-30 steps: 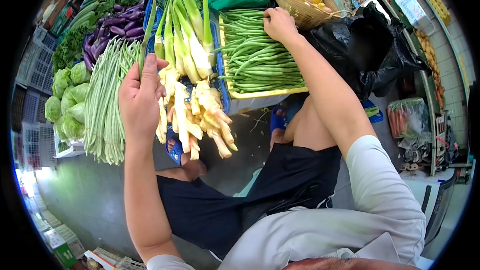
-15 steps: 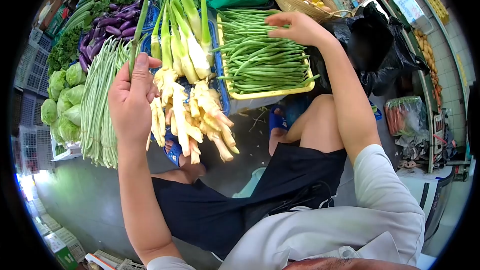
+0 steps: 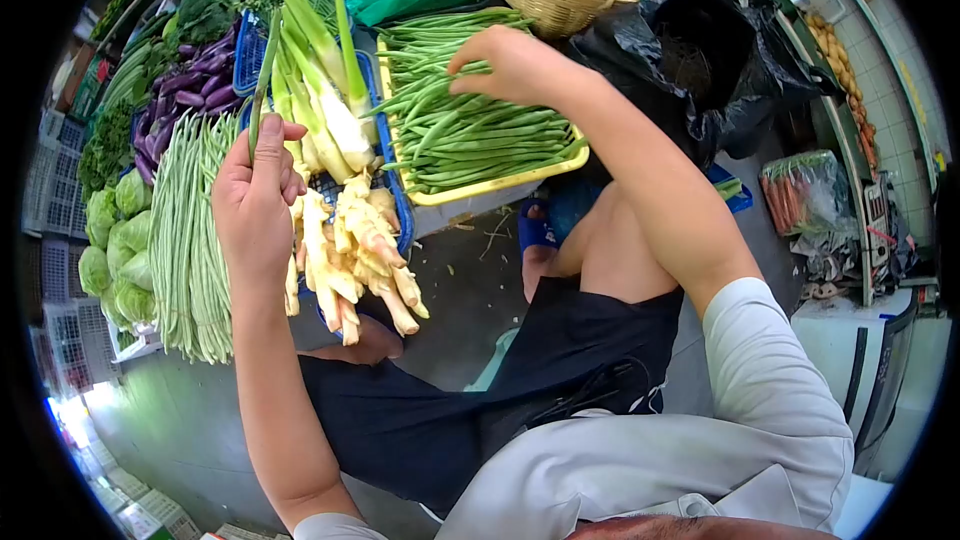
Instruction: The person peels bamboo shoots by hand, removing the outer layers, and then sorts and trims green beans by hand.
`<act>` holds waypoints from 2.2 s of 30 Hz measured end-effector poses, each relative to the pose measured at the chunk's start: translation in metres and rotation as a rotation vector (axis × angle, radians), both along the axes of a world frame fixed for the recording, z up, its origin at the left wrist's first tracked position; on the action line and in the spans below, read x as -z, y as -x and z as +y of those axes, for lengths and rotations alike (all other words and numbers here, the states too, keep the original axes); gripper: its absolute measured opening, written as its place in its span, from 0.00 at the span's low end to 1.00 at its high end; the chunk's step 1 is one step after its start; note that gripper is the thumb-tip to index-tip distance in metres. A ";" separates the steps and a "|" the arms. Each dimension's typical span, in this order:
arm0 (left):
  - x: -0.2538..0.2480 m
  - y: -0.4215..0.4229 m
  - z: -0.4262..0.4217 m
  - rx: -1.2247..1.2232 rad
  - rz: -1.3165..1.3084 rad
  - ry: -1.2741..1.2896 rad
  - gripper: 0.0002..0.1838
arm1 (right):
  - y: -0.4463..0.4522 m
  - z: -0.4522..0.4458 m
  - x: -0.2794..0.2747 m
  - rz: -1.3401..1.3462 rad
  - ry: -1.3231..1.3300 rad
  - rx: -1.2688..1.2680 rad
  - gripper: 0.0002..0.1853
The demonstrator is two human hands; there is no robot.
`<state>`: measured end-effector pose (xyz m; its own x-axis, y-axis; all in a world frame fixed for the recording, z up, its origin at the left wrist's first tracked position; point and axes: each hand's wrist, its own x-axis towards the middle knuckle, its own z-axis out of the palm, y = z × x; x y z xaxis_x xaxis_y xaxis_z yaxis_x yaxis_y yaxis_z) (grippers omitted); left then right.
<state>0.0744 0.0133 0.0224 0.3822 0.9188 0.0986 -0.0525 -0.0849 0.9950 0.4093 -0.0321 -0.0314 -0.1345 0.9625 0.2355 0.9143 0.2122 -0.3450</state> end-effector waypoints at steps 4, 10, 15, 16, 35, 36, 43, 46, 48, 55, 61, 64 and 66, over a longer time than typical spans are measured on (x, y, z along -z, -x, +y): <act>0.005 -0.006 -0.003 0.014 0.036 -0.001 0.18 | 0.019 0.013 0.008 -0.130 0.067 0.025 0.11; 0.004 -0.004 -0.004 0.015 0.038 0.010 0.18 | 0.028 0.008 -0.012 -0.007 0.032 0.062 0.13; 0.001 0.001 0.000 0.018 0.037 0.039 0.18 | 0.029 -0.003 -0.022 0.133 0.050 -0.013 0.15; 0.000 0.000 -0.001 0.035 0.043 0.023 0.18 | 0.028 -0.004 -0.028 0.189 -0.131 -0.056 0.17; -0.019 0.004 -0.062 0.622 0.397 -0.471 0.38 | -0.001 -0.284 -0.087 1.039 -0.589 0.745 0.13; -0.028 0.008 -0.061 0.603 0.474 -0.406 0.38 | -0.013 -0.306 -0.091 0.948 -0.593 0.898 0.14; -0.024 0.024 -0.059 0.531 0.526 -0.327 0.28 | -0.102 -0.418 -0.016 0.486 -0.603 1.317 0.17; -0.016 0.023 -0.056 0.535 0.463 -0.296 0.24 | -0.136 -0.431 0.032 0.396 -0.435 1.337 0.19; -0.014 0.019 -0.051 0.511 0.470 -0.292 0.23 | -0.134 -0.410 0.048 0.608 -0.382 1.311 0.20; 0.010 0.007 -0.015 0.293 0.444 -0.331 0.19 | -0.036 -0.307 -0.020 0.626 -0.378 0.844 0.12; 0.025 -0.016 0.008 0.244 0.442 -0.313 0.19 | 0.038 -0.168 -0.050 0.096 -0.186 0.164 0.17; 0.033 -0.026 0.016 0.285 0.361 -0.300 0.19 | 0.028 -0.092 -0.016 -0.113 -0.029 0.130 0.34; 0.031 -0.030 0.016 0.280 0.391 -0.317 0.18 | 0.020 -0.059 -0.004 -0.105 0.035 0.092 0.35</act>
<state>0.1045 0.0293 -0.0086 0.6697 0.7262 0.1555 0.2505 -0.4180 0.8732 0.3897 -0.0908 -0.0269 -0.0678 0.9793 0.1906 0.9608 0.1156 -0.2521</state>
